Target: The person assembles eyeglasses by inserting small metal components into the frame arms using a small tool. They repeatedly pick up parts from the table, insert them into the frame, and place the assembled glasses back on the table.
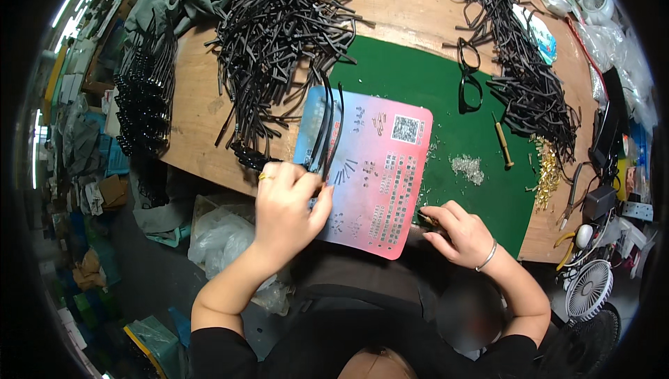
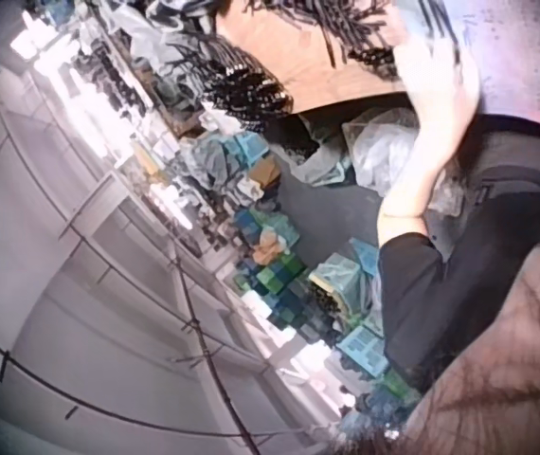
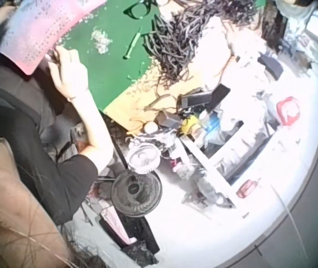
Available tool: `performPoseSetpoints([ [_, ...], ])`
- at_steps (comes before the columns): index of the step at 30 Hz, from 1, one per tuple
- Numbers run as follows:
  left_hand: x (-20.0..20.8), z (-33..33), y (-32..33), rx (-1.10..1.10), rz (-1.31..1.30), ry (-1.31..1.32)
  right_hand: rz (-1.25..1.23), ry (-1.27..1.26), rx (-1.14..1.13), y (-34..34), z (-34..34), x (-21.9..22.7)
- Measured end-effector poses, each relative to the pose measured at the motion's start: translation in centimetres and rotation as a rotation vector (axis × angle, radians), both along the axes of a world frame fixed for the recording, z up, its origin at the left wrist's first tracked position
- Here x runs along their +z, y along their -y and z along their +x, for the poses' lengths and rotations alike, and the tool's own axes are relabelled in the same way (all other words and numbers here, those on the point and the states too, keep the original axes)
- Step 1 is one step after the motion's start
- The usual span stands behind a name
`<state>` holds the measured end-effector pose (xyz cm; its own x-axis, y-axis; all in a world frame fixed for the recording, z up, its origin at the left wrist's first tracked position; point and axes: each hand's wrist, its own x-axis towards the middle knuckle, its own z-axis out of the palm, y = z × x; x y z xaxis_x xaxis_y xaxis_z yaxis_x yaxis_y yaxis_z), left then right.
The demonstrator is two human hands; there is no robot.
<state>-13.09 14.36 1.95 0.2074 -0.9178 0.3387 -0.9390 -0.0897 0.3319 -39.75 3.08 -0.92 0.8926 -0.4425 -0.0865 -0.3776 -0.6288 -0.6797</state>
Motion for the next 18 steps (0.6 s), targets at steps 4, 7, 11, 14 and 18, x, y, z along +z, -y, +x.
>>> performPoseSetpoints([
  [4, -3.3, 0.0, 0.5, 0.019, 0.047, 0.149, 0.030, 0.012, -0.040, -0.5, -0.2, 0.3],
  [7, -1.9, 2.9, -0.3, -0.073, -0.015, -0.055, 0.062, -0.009, -0.077, -0.1, -0.7, 0.2],
  [11, -3.9, 15.0, -1.9, 0.503, 0.065, 0.092, 0.104, 0.008, -0.122, 0.4, -1.3, 0.6],
  [14, -7.4, 19.9, -3.5, 0.486, 0.218, 0.002, 0.122, -0.011, -0.081, 0.6, -0.6, 0.3],
  [18, -7.1, 23.8, -4.2, 0.495, 0.132, -0.308, 0.205, -0.015, -0.162, 1.1, -2.2, 1.4],
])
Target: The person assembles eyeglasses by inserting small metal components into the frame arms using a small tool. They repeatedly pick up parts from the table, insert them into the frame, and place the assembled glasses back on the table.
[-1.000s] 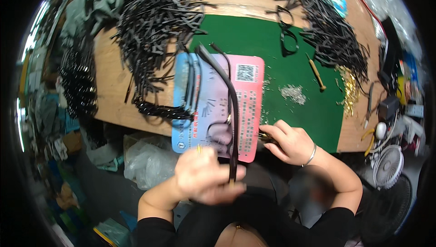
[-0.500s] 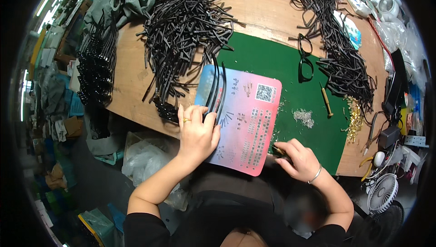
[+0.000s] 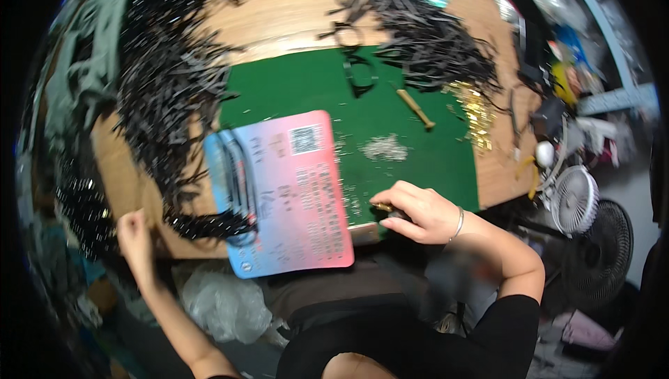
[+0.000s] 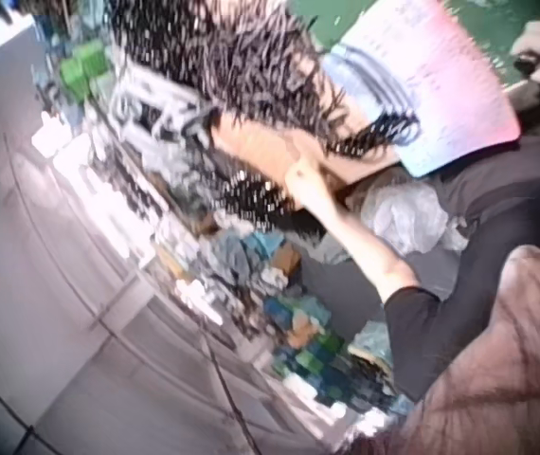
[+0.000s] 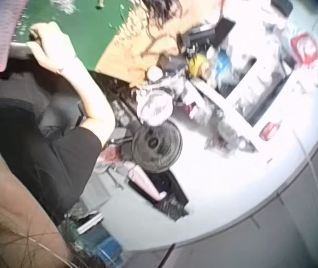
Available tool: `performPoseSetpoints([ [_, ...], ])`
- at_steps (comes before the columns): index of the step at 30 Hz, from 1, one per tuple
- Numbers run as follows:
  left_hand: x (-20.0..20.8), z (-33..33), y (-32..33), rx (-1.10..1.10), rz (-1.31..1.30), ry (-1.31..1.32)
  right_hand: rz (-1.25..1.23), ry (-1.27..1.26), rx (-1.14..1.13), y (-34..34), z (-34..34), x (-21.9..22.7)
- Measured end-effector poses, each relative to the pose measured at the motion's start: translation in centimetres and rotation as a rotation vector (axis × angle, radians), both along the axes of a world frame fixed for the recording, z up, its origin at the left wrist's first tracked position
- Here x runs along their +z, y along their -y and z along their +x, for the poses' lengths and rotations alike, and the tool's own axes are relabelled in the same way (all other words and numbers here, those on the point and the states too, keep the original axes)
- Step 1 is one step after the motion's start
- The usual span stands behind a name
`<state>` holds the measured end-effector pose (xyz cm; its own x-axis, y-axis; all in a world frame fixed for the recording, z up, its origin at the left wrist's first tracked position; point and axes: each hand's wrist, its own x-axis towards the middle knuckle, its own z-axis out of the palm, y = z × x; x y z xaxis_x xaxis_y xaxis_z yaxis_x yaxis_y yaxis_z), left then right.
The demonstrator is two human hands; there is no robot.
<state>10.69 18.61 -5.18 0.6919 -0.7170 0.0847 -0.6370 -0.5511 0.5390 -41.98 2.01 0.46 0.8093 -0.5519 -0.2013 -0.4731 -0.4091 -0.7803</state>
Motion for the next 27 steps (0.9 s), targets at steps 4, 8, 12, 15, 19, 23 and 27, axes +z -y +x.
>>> performPoseSetpoints([
  [4, 6.5, -3.2, 5.2, 0.022, -0.407, -0.322, 0.007, -0.004, -0.232, -0.1, -2.8, -0.2],
  [8, 9.6, -8.9, 4.9, 0.029, -0.619, -0.592, 0.077, -0.156, -0.466, 0.8, -4.2, 0.3],
  [12, 10.4, -16.6, 4.6, -0.441, -0.646, -0.729, -0.361, -0.262, -0.682, 7.8, -6.4, 0.0],
  [15, 10.2, -20.8, 6.1, -0.651, -0.727, -0.688, -0.533, -0.465, -0.685, 12.4, -7.4, -2.8],
  [19, 9.4, -25.3, 6.2, -0.513, -0.637, -0.653, -0.404, -0.415, -0.700, 11.9, -5.9, -2.7],
  [23, 8.8, -27.6, 6.0, -0.492, -0.408, -1.207, -0.457, -0.443, -0.718, 11.8, -6.9, -3.2],
  [27, 6.7, -30.4, 6.9, -0.434, -0.056, -1.236, -0.549, -0.350, -0.699, 10.6, -7.0, -2.6],
])
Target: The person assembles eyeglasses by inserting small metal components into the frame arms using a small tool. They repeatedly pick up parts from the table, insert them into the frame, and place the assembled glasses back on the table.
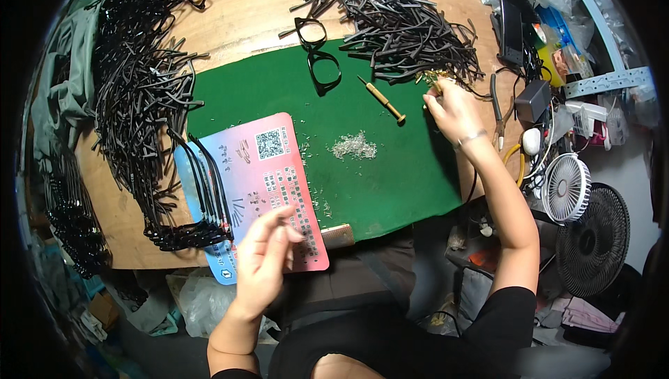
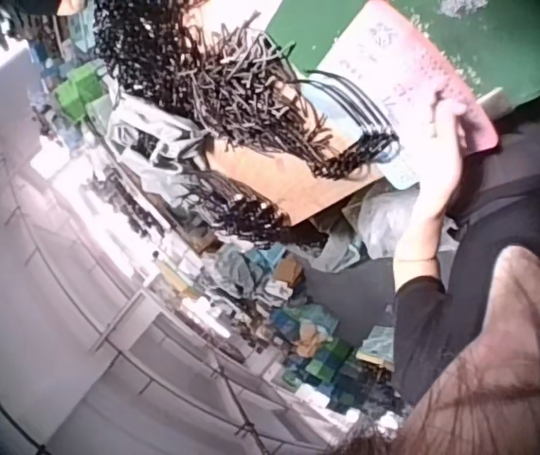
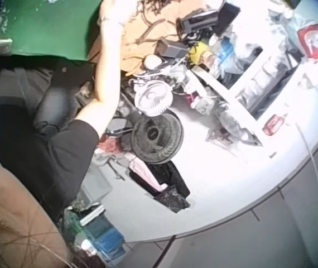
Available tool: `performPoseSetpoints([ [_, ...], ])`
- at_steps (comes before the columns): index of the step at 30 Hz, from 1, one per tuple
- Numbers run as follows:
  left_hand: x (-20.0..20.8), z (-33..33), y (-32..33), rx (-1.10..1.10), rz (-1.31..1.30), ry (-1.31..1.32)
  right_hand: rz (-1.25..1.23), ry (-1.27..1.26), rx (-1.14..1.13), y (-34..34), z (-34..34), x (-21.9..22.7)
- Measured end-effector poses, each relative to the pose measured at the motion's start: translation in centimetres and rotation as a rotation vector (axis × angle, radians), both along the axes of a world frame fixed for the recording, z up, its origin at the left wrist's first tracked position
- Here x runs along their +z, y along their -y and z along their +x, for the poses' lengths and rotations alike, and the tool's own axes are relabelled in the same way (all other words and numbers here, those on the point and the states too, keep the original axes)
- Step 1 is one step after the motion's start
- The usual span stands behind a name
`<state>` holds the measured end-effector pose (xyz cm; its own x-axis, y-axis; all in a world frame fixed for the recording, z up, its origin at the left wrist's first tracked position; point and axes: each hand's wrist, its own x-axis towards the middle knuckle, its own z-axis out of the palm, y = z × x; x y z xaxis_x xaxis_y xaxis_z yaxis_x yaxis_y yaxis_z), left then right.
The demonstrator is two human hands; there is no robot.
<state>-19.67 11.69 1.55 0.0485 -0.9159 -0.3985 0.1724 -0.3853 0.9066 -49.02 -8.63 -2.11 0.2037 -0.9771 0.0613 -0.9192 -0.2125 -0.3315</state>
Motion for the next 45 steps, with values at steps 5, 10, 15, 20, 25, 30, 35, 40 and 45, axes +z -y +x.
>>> performPoseSetpoints([
  [5, -0.5, -1.9, -1.2, -0.198, 0.146, -0.245, 0.394, 0.560, 0.354, -10.6, 6.9, 7.6],
  [10, -0.6, -3.3, -1.6, -0.161, 0.124, -0.330, 0.566, 0.821, 0.334, -13.1, 9.9, 3.3],
  [15, -1.2, -2.9, -2.4, -0.097, 0.076, -0.385, 0.384, 0.791, 0.422, -13.5, 10.9, 3.1],
  [20, -1.9, -2.7, -2.3, -0.136, 0.041, -0.370, 0.418, 0.864, 0.517, -13.1, 10.6, 2.6],
  [25, -2.4, -2.4, -2.0, -0.216, -0.001, -0.318, 1.450, 0.935, 0.198, -10.4, 10.1, 2.9],
  [30, -2.3, -2.7, -2.1, -0.309, -0.039, -0.061, 1.045, 0.792, 0.417, -11.8, 9.3, 0.5],
  [35, -3.1, -2.6, -2.4, -0.281, -0.009, 0.023, 0.789, 0.389, 0.449, -13.3, 7.1, 2.3],
  [40, -4.3, -2.2, -1.6, -0.169, -0.050, 0.112, 0.405, 0.157, 0.472, -14.1, 5.2, 2.5],
  [45, -4.4, -2.7, -0.8, -0.164, -0.044, 0.175, 0.101, 0.014, 0.502, -14.7, 5.9, 1.0],
])
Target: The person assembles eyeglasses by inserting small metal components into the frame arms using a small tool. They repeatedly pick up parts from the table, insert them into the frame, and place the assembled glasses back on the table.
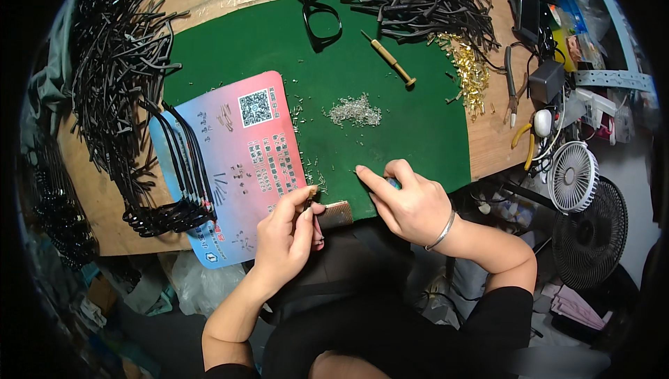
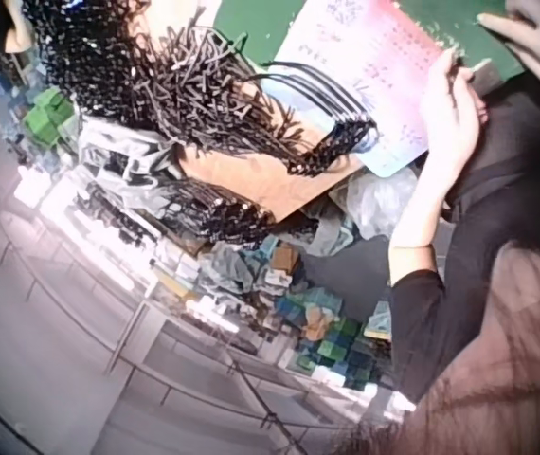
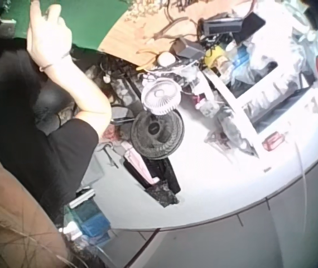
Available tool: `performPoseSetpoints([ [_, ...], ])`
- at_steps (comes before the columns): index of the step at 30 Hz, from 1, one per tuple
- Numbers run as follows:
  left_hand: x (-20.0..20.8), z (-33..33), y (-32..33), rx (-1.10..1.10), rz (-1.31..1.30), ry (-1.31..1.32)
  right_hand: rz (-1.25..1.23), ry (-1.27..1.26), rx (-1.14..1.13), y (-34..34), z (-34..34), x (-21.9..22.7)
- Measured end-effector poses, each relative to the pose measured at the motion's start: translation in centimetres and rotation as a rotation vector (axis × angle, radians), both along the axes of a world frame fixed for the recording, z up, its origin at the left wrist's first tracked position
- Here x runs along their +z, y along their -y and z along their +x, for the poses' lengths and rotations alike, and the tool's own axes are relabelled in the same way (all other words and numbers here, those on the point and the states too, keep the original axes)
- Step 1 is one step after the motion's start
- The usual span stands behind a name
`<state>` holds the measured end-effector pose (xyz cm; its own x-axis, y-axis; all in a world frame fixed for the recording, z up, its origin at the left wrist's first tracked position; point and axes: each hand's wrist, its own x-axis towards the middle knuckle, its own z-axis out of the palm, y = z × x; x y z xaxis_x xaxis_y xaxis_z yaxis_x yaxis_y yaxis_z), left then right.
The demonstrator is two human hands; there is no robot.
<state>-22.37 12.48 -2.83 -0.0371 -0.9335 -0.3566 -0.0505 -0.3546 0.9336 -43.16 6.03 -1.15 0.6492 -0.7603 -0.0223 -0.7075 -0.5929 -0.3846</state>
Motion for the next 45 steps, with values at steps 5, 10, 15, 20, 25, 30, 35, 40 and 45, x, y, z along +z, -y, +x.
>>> performPoseSetpoints([
  [5, -0.1, -0.3, -0.2, 0.012, -0.014, 0.002, -0.062, -0.006, 0.028, 0.0, 0.1, -0.7],
  [10, 0.5, 0.7, -1.0, 0.140, 0.160, -0.298, -0.095, -0.021, 0.020, 0.0, 0.2, -0.8],
  [15, 0.5, 1.0, 0.2, 0.066, 0.173, -0.161, -0.130, -0.091, 0.066, -0.1, 0.4, -0.8],
  [20, 0.7, 0.9, 0.7, 0.060, 0.225, -0.165, -0.044, -0.125, 0.079, 0.1, 0.7, -0.5],
  [25, -0.4, -0.5, -0.2, 0.078, -0.035, 0.156, 0.443, 0.215, 0.086, -0.4, 3.2, 1.9],
  [30, -1.2, -1.5, -0.6, 0.142, -0.149, 0.353, 0.431, 0.107, 0.105, 0.0, 4.2, 1.8],
  [35, -1.3, -1.6, -0.5, 0.146, -0.171, 0.405, 0.390, 0.112, 0.091, -0.2, 4.2, 1.7],
  [40, -1.3, -1.7, -0.5, 0.155, -0.192, 0.442, 0.325, 0.115, 0.081, -0.6, 4.3, 1.4],
  [45, -1.1, -2.0, -0.4, 0.135, -0.298, 0.593, 0.224, 0.042, 0.120, -0.6, 4.6, 1.3],
])
